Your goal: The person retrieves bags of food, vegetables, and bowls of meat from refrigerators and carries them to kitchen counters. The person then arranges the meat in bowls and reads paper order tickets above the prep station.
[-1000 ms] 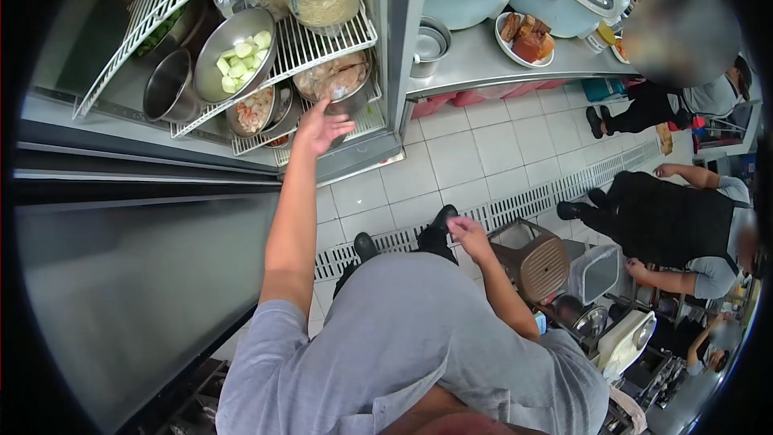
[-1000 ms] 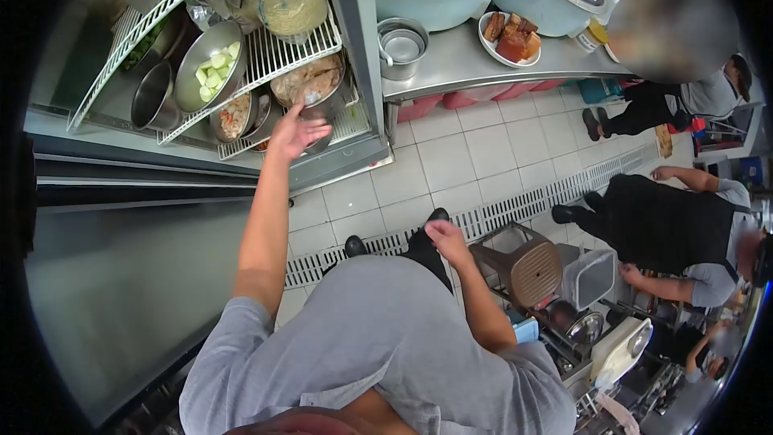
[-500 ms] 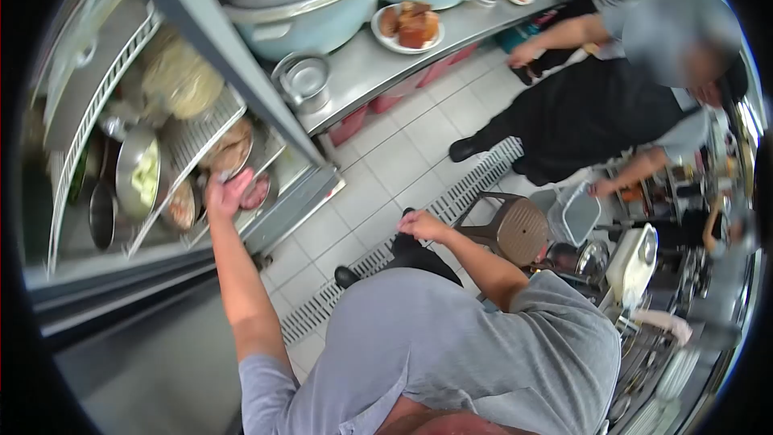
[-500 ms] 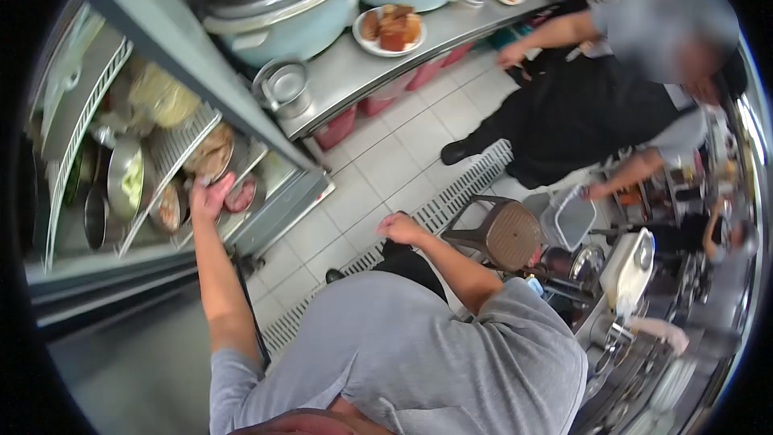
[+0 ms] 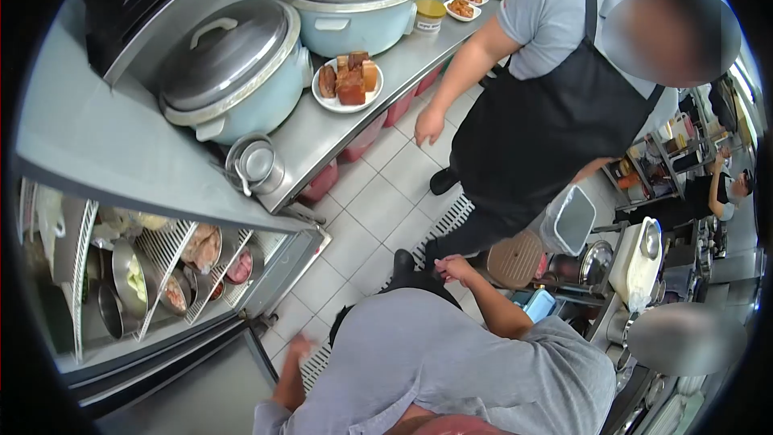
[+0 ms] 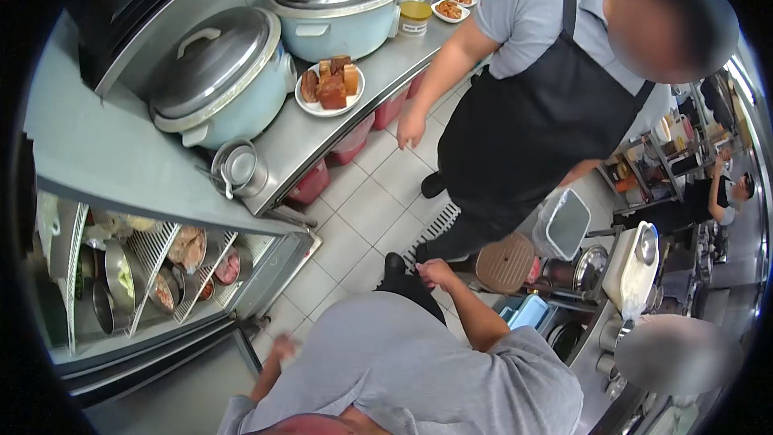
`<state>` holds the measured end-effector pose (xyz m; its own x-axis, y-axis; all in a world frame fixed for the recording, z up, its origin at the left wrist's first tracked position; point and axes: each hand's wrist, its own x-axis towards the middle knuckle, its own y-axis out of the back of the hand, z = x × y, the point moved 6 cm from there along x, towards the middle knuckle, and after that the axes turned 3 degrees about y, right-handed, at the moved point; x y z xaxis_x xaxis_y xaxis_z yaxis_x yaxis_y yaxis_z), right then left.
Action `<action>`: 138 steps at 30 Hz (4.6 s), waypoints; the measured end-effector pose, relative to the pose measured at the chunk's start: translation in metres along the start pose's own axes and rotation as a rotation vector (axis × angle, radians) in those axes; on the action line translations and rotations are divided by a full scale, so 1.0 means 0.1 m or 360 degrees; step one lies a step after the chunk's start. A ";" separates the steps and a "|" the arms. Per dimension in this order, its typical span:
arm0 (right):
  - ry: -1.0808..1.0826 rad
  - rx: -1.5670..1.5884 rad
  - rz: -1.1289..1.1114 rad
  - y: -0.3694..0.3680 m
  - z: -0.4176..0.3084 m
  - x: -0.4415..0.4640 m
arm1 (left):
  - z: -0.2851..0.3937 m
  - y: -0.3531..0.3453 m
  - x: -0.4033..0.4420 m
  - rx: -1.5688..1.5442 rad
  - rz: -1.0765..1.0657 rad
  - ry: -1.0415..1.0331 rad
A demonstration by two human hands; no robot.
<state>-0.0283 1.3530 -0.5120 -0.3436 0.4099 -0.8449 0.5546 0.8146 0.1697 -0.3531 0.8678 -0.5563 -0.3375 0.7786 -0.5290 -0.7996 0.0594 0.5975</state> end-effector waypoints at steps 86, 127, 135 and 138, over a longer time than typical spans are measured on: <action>0.0272 -0.0122 0.1667 16.00 -0.84 2.26 | 15.94 -2.00 11.75 0.0039 -0.0881 -0.0293; -0.0458 -0.0306 0.2905 25.78 0.40 2.77 | 25.13 -5.67 16.54 0.0371 -0.1569 -0.0713; -0.1379 0.0068 0.3020 23.59 -0.61 2.43 | 26.90 -7.14 16.17 0.0850 -0.2310 -0.1371; -0.1581 0.0594 0.3004 22.32 -1.06 2.51 | 27.21 -7.84 15.62 0.1055 -0.2561 -0.1599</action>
<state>1.0432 3.3181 -0.2917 0.9743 0.0252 0.2239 -0.2026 -0.3378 0.9192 1.0982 3.7370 -0.2114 0.8965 -0.2195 -0.3849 0.3213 0.9202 0.2236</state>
